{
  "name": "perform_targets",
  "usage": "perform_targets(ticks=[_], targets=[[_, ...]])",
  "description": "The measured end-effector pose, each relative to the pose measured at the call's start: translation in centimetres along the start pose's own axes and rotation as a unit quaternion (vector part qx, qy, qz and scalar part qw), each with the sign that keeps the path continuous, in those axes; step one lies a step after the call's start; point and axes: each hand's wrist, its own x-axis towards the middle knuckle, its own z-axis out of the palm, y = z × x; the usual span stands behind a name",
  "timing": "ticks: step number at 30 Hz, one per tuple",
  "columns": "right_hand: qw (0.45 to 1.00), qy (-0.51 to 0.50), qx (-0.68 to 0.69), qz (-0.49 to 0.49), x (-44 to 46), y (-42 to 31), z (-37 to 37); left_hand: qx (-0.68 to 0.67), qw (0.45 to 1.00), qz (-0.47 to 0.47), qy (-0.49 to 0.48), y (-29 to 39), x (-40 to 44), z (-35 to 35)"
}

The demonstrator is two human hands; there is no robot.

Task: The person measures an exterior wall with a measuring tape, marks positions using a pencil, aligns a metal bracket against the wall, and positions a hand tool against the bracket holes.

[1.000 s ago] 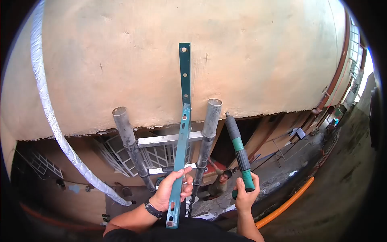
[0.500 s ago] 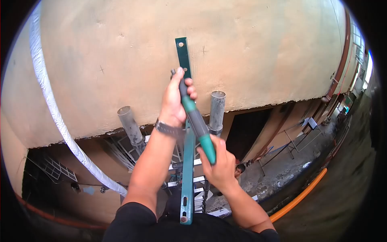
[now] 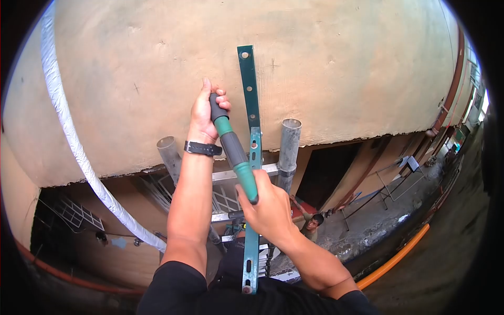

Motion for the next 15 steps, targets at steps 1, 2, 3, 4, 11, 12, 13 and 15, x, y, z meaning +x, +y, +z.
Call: perform_targets(ticks=[1, 2, 3, 4, 11, 12, 13, 15], targets=[[1.000, 0.013, 0.011, 0.004, -0.4, 0.1, -0.2, -0.016, 1.000, 0.012, -0.015, -0.5, -0.5, 0.1], [1.000, 0.010, 0.011, 0.011, -0.9, 0.3, -0.4, -0.017, 1.000, 0.007, -0.009, -1.2, -1.4, 0.1], [1.000, 0.009, 0.016, 0.005, -1.1, 0.9, -0.8, -0.007, 0.999, 0.038, 0.008, -1.7, -1.9, 0.5], [1.000, 0.011, 0.019, -0.004, -1.0, 1.3, -1.0, 0.003, 0.997, 0.068, 0.020, -1.9, -2.2, 1.1], [0.998, -0.004, 0.056, -0.018, -2.6, -0.5, -2.0, 0.054, 0.992, 0.103, 0.057, -0.3, -3.6, 2.9], [0.997, -0.001, 0.072, -0.016, -3.0, -1.3, -1.6, 0.059, 0.994, 0.079, 0.041, 0.2, -3.6, 3.2], [0.997, -0.007, 0.075, -0.021, -2.7, -1.8, -1.5, 0.058, 0.996, 0.060, 0.027, 0.7, -3.9, 3.1], [0.998, -0.025, 0.059, -0.020, -2.0, -2.4, -1.6, 0.040, 0.998, 0.056, 0.014, 1.4, -3.9, 1.6]])
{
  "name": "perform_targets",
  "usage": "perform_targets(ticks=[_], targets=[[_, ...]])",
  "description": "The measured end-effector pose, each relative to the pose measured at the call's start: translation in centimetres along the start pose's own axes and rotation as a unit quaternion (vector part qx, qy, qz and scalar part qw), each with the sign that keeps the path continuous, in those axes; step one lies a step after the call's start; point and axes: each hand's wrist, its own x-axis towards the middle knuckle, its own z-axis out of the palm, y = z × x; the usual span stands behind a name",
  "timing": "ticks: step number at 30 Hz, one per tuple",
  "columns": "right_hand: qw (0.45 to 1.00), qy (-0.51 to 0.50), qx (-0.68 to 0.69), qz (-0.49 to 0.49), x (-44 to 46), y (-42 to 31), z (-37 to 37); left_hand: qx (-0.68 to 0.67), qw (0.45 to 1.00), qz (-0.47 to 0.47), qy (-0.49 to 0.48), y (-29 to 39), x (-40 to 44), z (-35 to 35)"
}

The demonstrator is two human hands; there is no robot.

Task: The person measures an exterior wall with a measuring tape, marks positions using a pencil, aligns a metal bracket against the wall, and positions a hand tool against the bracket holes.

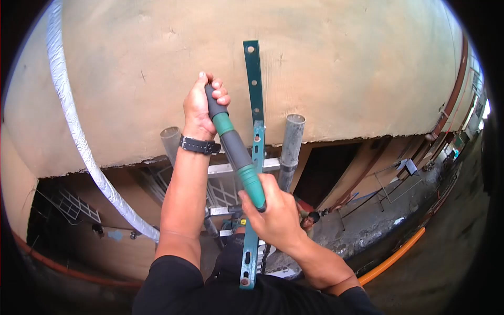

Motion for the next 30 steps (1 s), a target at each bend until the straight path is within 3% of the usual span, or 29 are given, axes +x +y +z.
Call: perform_targets(ticks=[4, 6, 10, 11, 15, 22, 30], targets=[[1.000, 0.010, 0.010, 0.008, 0.6, 0.7, 1.1, -0.035, 0.999, -0.023, -0.007, 0.1, 2.1, -0.3], [0.998, 0.037, -0.010, -0.046, 2.0, 1.7, 1.5, -0.108, 0.994, -0.002, -0.010, 0.0, 2.0, -0.6], [0.999, 0.012, 0.024, -0.017, 0.3, 1.4, 1.8, -0.005, 0.999, 0.008, 0.034, 1.0, 1.5, -1.2], [0.999, -0.003, 0.034, -0.010, -2.0, 0.4, 1.7, 0.029, 1.000, -0.010, 0.004, 1.8, 1.2, -1.1], [0.998, -0.037, 0.033, 0.029, -0.7, -0.7, -0.1, -0.019, 1.000, 0.008, 0.007, 2.6, 0.0, -0.5], [0.998, 0.023, 0.055, 0.009, -1.0, 0.7, 0.7, -0.100, 0.994, 0.004, 0.034, 1.4, 0.0, -0.1], [0.994, 0.070, 0.079, 0.011, -2.3, 2.1, 1.1, -0.049, 0.998, -0.018, 0.017, 0.2, 0.2, -1.0]])
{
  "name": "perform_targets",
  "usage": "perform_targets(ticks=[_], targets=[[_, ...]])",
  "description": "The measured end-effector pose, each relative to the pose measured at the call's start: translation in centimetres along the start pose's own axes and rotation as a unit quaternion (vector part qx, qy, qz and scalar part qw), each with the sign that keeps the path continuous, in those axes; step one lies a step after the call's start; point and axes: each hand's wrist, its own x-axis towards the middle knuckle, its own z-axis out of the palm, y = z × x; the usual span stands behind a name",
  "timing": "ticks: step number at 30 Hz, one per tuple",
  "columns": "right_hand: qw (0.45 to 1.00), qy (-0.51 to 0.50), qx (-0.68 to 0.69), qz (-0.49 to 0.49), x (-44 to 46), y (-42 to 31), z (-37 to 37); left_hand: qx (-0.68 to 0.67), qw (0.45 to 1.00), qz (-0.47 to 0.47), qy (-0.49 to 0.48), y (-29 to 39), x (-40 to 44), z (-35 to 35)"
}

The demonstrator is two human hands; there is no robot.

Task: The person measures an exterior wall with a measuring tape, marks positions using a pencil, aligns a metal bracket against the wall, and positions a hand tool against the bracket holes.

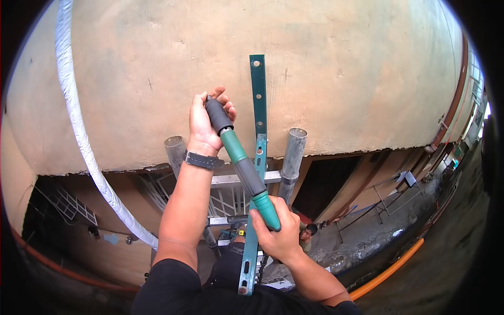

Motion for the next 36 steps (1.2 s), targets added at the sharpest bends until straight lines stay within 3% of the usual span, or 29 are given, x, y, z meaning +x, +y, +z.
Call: perform_targets(ticks=[2, 5, 7, 9, 10, 11, 12, 13, 14, 15, 17, 18, 19, 22, 27, 28, 29, 34, 36], targets=[[1.000, 0.003, 0.017, 0.013, -0.4, 0.3, -0.2, 0.024, 0.998, 0.003, -0.050, -0.5, -0.3, -0.1], [0.998, 0.014, 0.035, 0.042, -2.1, 1.1, -0.5, 0.075, 0.997, 0.029, -0.007, -1.9, -3.1, 2.7], [0.998, 0.020, 0.036, 0.051, -3.6, 1.5, -1.0, 0.072, 0.996, 0.038, -0.026, -2.9, -2.7, 0.1], [0.994, 0.032, 0.055, 0.087, -5.5, 1.8, -1.3, 0.233, 0.968, 0.089, 0.029, -4.4, -1.8, -2.3], [0.989, 0.009, 0.054, 0.136, -6.7, 1.8, -1.7, 0.314, 0.936, 0.161, 0.014, -5.2, -1.5, -3.6], [0.989, 0.012, 0.055, 0.138, -7.8, 2.0, -1.7, 0.315, 0.935, 0.159, 0.012, -5.4, -1.6, -3.5], [0.987, 0.013, 0.106, 0.119, -8.6, 2.4, -1.9, 0.522, 0.809, 0.262, -0.063, -5.8, -1.6, -3.1], [0.982, 0.015, 0.156, 0.102, -9.4, 2.7, -2.1, 0.688, 0.623, 0.346, -0.134, -6.1, -1.5, -2.7], [0.974, -0.017, 0.184, 0.129, -10.2, 2.8, -2.5, 0.722, 0.548, 0.395, -0.151, -6.7, -0.9, -2.8], [0.975, -0.014, 0.183, 0.128, -10.5, 2.8, -2.5, 0.720, 0.548, 0.396, -0.153, -6.9, -0.2, -2.9], [0.942, -0.020, 0.300, 0.153, -10.7, 3.2, -2.4, 0.807, 0.383, 0.428, -0.140, -6.6, 1.5, -2.6], [0.941, -0.047, 0.303, 0.145, -11.0, 3.9, -2.7, 0.826, 0.340, 0.434, -0.119, -6.4, 2.4, -2.2], [0.941, -0.044, 0.303, 0.141, -11.1, 3.9, -3.0, 0.824, 0.339, 0.438, -0.122, -5.9, 3.0, -2.0], [0.912, -0.045, 0.370, 0.169, -10.9, 3.9, -3.6, 0.836, 0.251, 0.473, -0.117, -4.6, 4.5, -0.5], [0.864, -0.081, 0.463, 0.182, -11.0, 5.8, -3.6, 0.821, 0.308, 0.458, -0.146, -3.6, 5.5, 2.9], [0.847, -0.089, 0.493, 0.176, -10.8, 6.3, -3.5, 0.792, 0.371, 0.460, -0.153, -3.6, 5.8, 3.6], [0.848, -0.089, 0.494, 0.170, -10.5, 6.5, -3.5, 0.759, 0.433, 0.460, -0.161, -3.6, 6.0, 4.2], [0.886, -0.101, 0.434, 0.132, -8.9, 6.4, -3.7, 0.758, 0.477, 0.434, -0.095, -3.6, 6.9, 6.5], [0.902, -0.089, 0.404, 0.123, -8.8, 6.5, -4.0, 0.742, 0.545, 0.382, -0.082, -2.2, 7.8, 7.6]])
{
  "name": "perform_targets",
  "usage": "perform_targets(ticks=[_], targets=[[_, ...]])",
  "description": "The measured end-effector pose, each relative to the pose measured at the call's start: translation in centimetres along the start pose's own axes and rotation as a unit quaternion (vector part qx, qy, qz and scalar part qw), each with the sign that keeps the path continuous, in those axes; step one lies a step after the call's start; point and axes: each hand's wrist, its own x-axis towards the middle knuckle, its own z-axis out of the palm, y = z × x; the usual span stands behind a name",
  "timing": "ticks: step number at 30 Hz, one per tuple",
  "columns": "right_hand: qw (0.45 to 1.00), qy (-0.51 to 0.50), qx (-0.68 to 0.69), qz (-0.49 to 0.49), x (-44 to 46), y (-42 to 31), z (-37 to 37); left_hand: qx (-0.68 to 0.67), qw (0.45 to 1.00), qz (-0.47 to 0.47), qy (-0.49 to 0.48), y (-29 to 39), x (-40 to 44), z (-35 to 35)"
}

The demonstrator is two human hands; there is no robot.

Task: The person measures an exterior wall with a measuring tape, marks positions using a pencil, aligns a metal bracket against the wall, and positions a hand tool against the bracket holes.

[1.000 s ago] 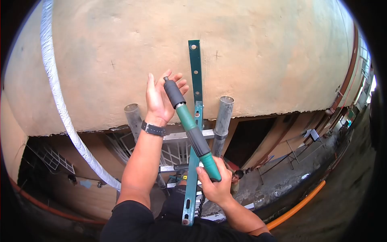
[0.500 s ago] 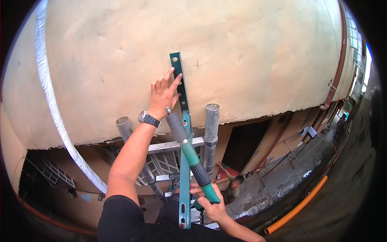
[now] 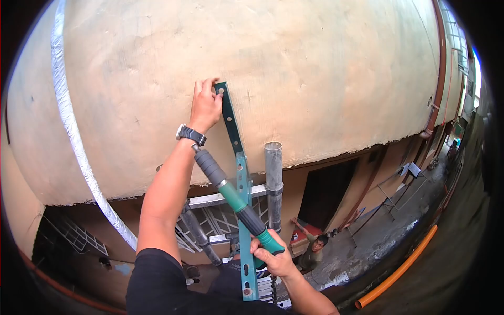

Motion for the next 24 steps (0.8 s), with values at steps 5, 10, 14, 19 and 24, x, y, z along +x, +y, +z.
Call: perform_targets(ticks=[5, 10, 14, 19, 24], targets=[[0.997, 0.067, 0.027, 0.003, -0.7, -1.6, 0.0, -0.014, 1.000, 0.009, -0.018, 0.3, 2.7, -0.9], [0.990, 0.102, 0.085, -0.049, 0.7, -7.5, -0.6, -0.022, 0.996, 0.083, -0.033, 3.8, 8.3, -1.6], [0.982, 0.126, 0.093, -0.108, 2.5, -11.0, -2.2, 0.023, 0.991, 0.133, 0.015, 3.4, 11.4, 0.8], [0.976, 0.097, 0.128, -0.145, 4.2, -13.1, -2.4, 0.079, 0.987, 0.138, 0.034, 4.4, 11.5, 1.3], [0.981, 0.100, 0.088, -0.140, 5.1, -13.9, -2.3, 0.104, 0.967, 0.225, 0.061, 3.8, 13.0, 1.4]])
